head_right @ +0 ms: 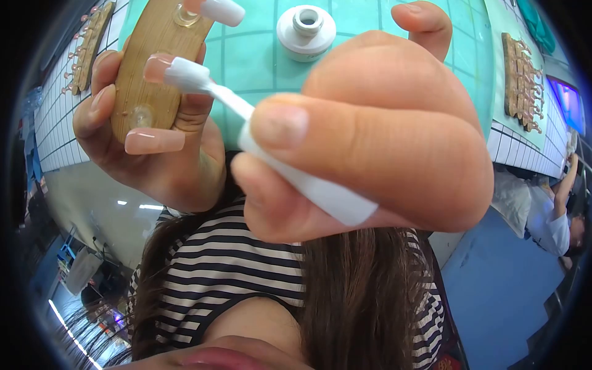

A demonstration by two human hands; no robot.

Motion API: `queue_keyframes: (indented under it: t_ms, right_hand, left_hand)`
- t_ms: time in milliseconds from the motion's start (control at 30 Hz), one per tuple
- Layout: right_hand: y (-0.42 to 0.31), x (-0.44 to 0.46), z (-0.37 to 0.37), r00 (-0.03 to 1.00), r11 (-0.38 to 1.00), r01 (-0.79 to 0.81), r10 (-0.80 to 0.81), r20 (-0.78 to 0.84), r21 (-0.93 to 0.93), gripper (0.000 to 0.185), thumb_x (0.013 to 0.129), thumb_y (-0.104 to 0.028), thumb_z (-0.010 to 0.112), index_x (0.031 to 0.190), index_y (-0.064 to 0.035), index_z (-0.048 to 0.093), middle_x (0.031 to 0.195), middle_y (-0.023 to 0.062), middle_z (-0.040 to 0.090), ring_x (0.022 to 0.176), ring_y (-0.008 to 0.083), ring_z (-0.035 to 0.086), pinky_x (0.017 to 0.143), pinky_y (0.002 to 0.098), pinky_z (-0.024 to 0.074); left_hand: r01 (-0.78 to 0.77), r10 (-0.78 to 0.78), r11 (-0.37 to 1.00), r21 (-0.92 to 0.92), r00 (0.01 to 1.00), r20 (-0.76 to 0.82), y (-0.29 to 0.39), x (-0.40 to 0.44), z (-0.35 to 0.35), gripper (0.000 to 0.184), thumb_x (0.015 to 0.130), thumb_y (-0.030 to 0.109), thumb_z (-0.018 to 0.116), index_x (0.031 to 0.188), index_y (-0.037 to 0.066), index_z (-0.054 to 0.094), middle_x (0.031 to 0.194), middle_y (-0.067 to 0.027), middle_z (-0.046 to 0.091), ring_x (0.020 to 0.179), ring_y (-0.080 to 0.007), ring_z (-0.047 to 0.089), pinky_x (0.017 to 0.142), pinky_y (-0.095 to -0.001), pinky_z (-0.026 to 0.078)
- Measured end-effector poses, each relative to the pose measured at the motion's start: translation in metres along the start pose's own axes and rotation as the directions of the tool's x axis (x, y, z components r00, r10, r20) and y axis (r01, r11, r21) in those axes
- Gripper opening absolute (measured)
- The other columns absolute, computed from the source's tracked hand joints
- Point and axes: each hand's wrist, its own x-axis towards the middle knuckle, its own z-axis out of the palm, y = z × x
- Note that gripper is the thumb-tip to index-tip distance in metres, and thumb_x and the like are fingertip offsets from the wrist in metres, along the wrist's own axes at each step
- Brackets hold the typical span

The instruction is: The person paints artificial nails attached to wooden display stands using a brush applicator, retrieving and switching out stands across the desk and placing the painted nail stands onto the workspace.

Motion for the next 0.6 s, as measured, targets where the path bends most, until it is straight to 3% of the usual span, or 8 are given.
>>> queue_keyframes:
  t_ms: [67, 133, 200, 267, 367, 400, 567, 600]
  right_hand:
    - [-0.005, 0.008, -0.013, 0.967, 0.996, -0.016, 0.039, 0.251, -0.092, 0.023, 0.081, -0.028, 0.048, 0.096, -0.0108, 0.046, 0.061, 0.0017, 0.042, 0.047, 0.0111, 0.038, 0.087, 0.0436, 0.032]
    - [-0.004, 0.01, -0.015, 0.97, 0.998, -0.042, 0.051, 0.237, -0.043, 0.023, 0.081, -0.029, 0.049, 0.096, -0.0124, 0.046, 0.061, 0.0007, 0.041, 0.046, 0.0107, 0.037, 0.086, 0.0427, 0.0309]
    - [-0.001, 0.007, -0.02, 0.972, 0.998, -0.069, 0.065, 0.224, 0.007, 0.022, 0.081, -0.03, 0.049, 0.096, -0.014, 0.046, 0.06, -0.0003, 0.04, 0.045, 0.0103, 0.036, 0.085, 0.0417, 0.0298]
    - [0.008, -0.002, -0.03, 0.992, 0.954, -0.113, 0.091, 0.092, 0.279, 0.02, 0.083, -0.033, 0.048, 0.098, -0.0192, 0.047, 0.061, -0.0023, 0.04, 0.046, 0.0093, 0.036, 0.089, 0.0421, 0.026]
    - [0.01, 0.002, -0.023, 0.989, 0.901, -0.038, -0.029, 0.147, 0.433, 0.02, 0.086, -0.035, 0.047, 0.103, -0.0249, 0.047, 0.064, -0.0037, 0.044, 0.047, 0.0082, 0.037, 0.092, 0.0426, 0.0219]
    - [0.012, 0.009, -0.026, 0.95, 0.899, -0.054, -0.088, 0.3, 0.434, 0.028, 0.085, -0.03, 0.051, 0.111, -0.0242, 0.043, 0.069, -0.0028, 0.051, 0.051, 0.0083, 0.044, 0.093, 0.0435, 0.0208]
    - [-0.001, 0.015, -0.027, 0.93, 0.905, -0.196, 0.05, 0.364, 0.377, 0.043, 0.078, -0.016, 0.06, 0.114, -0.0176, 0.037, 0.073, 0.0012, 0.057, 0.06, 0.0131, 0.055, 0.09, 0.0443, 0.022]
    - [-0.004, 0.029, -0.035, 0.836, 0.916, -0.264, 0.062, 0.546, 0.301, 0.042, 0.077, -0.017, 0.061, 0.113, -0.0166, 0.038, 0.073, 0.0023, 0.057, 0.059, 0.0137, 0.055, 0.089, 0.0442, 0.0227]
  left_hand:
    - [-0.044, 0.044, 0.992, 0.118, 0.999, 0.007, -0.002, 0.002, -0.004, 0.057, 0.062, -0.01, 0.068, 0.108, 0.012, 0.041, 0.117, -0.0165, 0.043, 0.1, -0.0258, 0.05, 0.075, -0.0362, 0.055]
    - [-0.15, 0.125, 0.969, 0.198, 0.983, 0.135, -0.003, 0.006, -0.01, 0.062, 0.058, -0.013, 0.069, 0.109, 0.012, 0.042, 0.116, -0.0161, 0.043, 0.101, -0.0253, 0.05, 0.078, -0.0349, 0.053]
    - [-0.107, 0.09, 0.984, 0.142, 0.989, 0.116, -0.003, 0.005, -0.01, 0.065, 0.056, -0.014, 0.07, 0.108, 0.012, 0.042, 0.116, -0.0159, 0.044, 0.1, -0.0251, 0.05, 0.08, -0.0342, 0.052]
    - [-0.058, 0.049, 0.995, 0.077, 0.993, 0.11, -0.004, 0.007, -0.009, 0.066, 0.054, -0.014, 0.072, 0.108, 0.012, 0.043, 0.114, -0.0156, 0.045, 0.1, -0.0246, 0.05, 0.081, -0.0334, 0.051]
    - [-0.07, 0.054, 0.992, 0.104, 0.988, 0.145, -0.004, 0.01, -0.007, 0.065, 0.054, -0.011, 0.074, 0.107, 0.01, 0.044, 0.113, -0.0153, 0.047, 0.1, -0.024, 0.051, 0.082, -0.0327, 0.05]
    - [-0.078, 0.059, 0.99, 0.121, 0.987, 0.151, -0.004, 0.009, -0.005, 0.065, 0.054, -0.01, 0.075, 0.107, 0.01, 0.044, 0.112, -0.0151, 0.047, 0.099, -0.0237, 0.051, 0.082, -0.0324, 0.05]
    - [-0.096, 0.066, 0.978, 0.183, 0.985, 0.163, -0.003, 0.011, -0.002, 0.064, 0.053, -0.006, 0.078, 0.106, 0.008, 0.046, 0.109, -0.0146, 0.05, 0.098, -0.0229, 0.052, 0.082, -0.0315, 0.049]
    - [-0.095, 0.061, 0.979, 0.18, 0.981, 0.186, -0.002, 0.013, -0.002, 0.064, 0.053, -0.007, 0.078, 0.106, 0.008, 0.046, 0.11, -0.0149, 0.05, 0.099, -0.0232, 0.052, 0.082, -0.0311, 0.049]
